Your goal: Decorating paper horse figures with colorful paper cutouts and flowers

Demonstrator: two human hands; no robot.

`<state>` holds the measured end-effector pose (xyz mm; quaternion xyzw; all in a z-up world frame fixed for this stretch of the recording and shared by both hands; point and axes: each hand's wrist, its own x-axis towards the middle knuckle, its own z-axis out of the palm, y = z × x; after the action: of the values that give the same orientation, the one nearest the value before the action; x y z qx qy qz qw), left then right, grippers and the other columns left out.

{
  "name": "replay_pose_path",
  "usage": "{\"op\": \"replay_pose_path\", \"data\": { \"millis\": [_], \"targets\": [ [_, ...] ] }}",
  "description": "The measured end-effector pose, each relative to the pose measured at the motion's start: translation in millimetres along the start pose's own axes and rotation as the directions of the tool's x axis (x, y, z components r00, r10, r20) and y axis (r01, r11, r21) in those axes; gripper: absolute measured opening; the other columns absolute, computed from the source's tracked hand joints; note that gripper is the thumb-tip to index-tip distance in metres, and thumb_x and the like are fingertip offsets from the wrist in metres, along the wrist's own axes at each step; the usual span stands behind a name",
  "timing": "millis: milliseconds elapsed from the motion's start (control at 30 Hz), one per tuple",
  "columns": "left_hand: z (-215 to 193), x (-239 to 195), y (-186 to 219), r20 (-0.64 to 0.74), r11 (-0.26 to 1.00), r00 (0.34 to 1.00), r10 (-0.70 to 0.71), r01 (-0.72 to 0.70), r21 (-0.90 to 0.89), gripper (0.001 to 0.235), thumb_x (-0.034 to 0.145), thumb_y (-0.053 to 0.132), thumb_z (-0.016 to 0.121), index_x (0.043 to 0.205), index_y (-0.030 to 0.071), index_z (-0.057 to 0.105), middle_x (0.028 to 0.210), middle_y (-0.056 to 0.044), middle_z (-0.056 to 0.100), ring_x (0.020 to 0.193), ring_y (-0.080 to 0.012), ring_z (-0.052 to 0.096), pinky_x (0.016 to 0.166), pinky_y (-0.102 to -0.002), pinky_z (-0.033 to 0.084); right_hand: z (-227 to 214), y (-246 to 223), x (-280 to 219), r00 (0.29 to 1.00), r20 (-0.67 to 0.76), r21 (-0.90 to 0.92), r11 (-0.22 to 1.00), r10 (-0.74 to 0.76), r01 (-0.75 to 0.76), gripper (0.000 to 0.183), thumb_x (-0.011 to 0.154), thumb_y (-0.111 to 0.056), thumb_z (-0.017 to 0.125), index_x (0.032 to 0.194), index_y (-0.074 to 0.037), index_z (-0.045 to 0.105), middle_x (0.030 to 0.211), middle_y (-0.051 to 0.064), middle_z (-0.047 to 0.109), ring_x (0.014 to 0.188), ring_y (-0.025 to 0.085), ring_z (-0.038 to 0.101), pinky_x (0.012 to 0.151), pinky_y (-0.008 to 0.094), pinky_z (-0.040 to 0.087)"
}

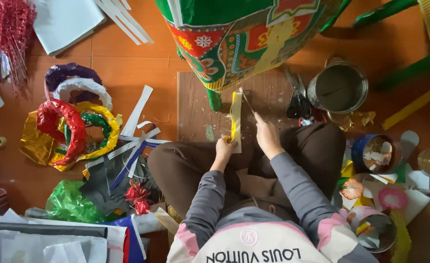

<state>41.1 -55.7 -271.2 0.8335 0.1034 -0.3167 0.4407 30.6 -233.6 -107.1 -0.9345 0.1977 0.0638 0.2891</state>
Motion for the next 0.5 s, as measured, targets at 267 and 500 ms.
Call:
{"op": "replay_pose_path", "data": {
  "millis": [267, 500],
  "targets": [
    [1, -5, 2, -0.023, 0.986, 1.000, 0.002, -0.006, -0.168, 0.031, 0.069, 0.016, 0.079, 0.097, 0.006, 0.073, 0.078, -0.011, 0.072, 0.075, -0.0264, 0.070, 0.068, -0.037, 0.053, -50, -29, -100, 0.958, 0.239, -0.015, 0.987, 0.160, -0.161, 0.044, 0.100, -0.013, 0.043, 0.141, -0.025, 0.052, 0.131, 0.034, 0.053, 0.110, 0.048, 0.060, 0.086, 0.054, 0.055],
    [-7, -12, 10, 0.010, 0.978, 1.000, -0.004, 0.006, -0.210, 0.031, 0.070, 0.012, 0.076, 0.101, 0.008, 0.073, 0.079, -0.010, 0.073, 0.078, -0.0251, 0.071, 0.070, -0.035, 0.054, -30, -21, -86, 0.896, 0.372, -0.144, 0.969, 0.242, -0.202, 0.053, 0.097, -0.004, 0.038, 0.145, -0.025, 0.048, 0.148, 0.029, 0.038, 0.116, 0.045, 0.059, 0.093, 0.057, 0.053]
  ]
}}
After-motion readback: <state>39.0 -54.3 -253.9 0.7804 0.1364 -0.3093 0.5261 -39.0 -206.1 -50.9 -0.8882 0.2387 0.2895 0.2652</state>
